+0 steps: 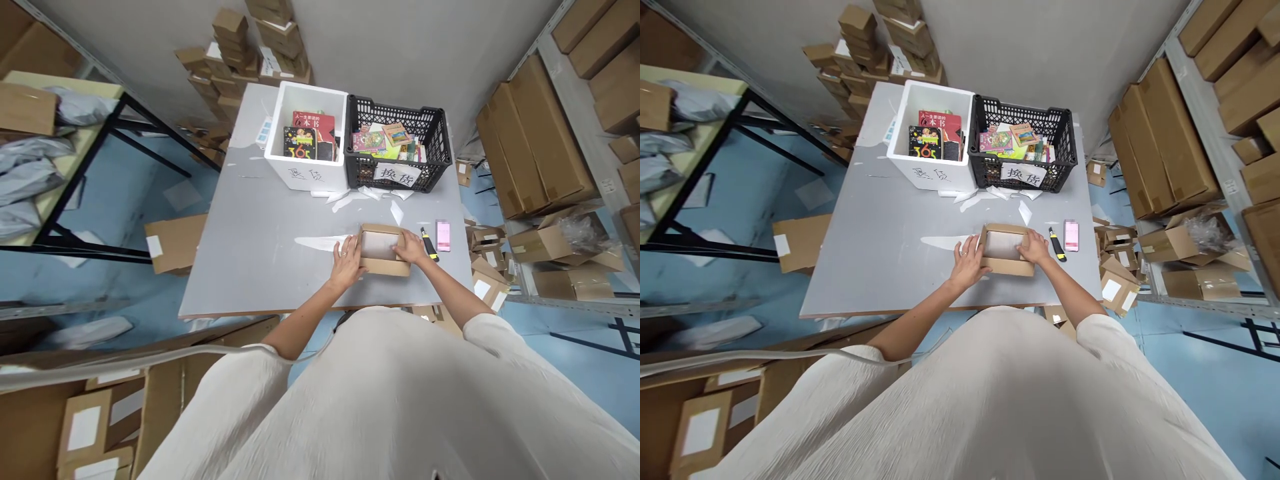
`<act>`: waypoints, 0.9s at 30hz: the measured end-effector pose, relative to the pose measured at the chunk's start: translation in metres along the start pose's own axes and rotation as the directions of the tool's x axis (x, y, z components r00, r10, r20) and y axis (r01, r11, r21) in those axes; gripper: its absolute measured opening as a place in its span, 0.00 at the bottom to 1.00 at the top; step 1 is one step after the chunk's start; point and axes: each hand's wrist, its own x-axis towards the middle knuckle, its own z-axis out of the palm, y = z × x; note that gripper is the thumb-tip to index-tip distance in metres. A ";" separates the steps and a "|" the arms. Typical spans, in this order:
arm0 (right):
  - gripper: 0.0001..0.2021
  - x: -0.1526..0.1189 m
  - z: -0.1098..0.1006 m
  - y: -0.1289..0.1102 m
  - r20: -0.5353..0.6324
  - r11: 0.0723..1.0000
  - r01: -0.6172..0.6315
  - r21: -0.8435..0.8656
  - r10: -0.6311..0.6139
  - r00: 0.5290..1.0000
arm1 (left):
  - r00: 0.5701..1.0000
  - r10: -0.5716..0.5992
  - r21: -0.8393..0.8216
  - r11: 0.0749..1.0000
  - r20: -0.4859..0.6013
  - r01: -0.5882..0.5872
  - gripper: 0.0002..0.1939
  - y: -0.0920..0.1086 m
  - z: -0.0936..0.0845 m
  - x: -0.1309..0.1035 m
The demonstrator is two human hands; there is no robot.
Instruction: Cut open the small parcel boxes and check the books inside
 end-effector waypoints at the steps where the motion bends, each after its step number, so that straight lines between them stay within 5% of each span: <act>1: 0.44 0.001 0.002 0.001 -0.005 1.000 0.001 0.001 -0.001 1.000 | 1.000 -0.025 0.019 1.000 0.006 0.025 0.50 -0.002 -0.001 -0.001; 6: 0.45 0.005 0.008 0.007 -0.022 0.998 0.023 0.062 -0.022 1.000 | 0.994 -0.004 0.038 0.999 0.111 0.000 0.50 -0.010 -0.008 0.020; 11: 0.46 0.007 0.005 0.016 -0.013 0.972 0.052 0.228 -0.051 0.999 | 0.964 0.048 0.010 0.999 0.262 -0.052 0.72 -0.019 -0.016 0.058; 18: 0.46 -0.005 -0.009 0.045 -0.036 0.781 0.011 0.624 0.015 0.999 | 0.910 0.084 -0.005 0.996 0.407 -0.089 0.82 -0.028 -0.012 0.085; 23: 0.43 -0.021 -0.007 0.072 -0.133 0.805 -0.044 0.592 0.151 0.980 | 0.928 0.100 -0.034 0.995 0.358 -0.094 0.81 -0.032 -0.004 0.081; 27: 0.38 -0.029 -0.003 0.072 -0.151 0.901 -0.144 0.409 0.222 0.963 | 0.950 0.101 -0.072 0.994 0.295 -0.083 0.78 -0.034 0.001 0.076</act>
